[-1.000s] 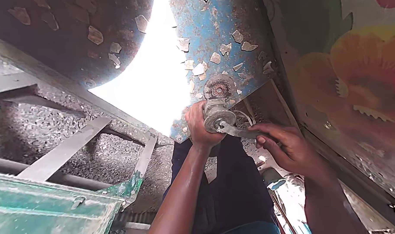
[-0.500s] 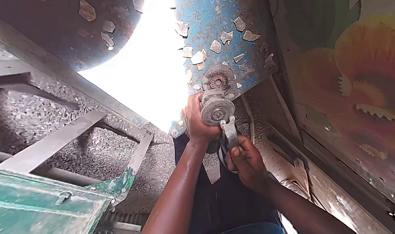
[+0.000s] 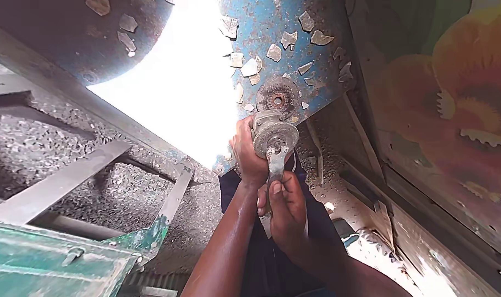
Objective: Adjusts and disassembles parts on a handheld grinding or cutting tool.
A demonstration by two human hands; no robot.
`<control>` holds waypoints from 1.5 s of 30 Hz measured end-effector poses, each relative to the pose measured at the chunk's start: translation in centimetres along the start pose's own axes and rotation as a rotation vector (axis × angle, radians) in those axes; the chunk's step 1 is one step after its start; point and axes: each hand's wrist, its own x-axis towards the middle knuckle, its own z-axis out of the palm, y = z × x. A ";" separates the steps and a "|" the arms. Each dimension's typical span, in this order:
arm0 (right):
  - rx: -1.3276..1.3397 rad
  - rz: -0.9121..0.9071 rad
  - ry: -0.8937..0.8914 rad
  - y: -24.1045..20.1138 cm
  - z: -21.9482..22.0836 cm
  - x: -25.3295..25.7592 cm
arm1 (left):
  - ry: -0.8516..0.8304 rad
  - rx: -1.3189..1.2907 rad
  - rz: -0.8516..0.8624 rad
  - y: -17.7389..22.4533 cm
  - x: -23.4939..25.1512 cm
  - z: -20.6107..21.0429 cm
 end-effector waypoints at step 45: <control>-0.544 -0.045 -0.210 -0.1 -5.7 2.0 | 0.065 0.034 0.013 0.5 -0.6 0.6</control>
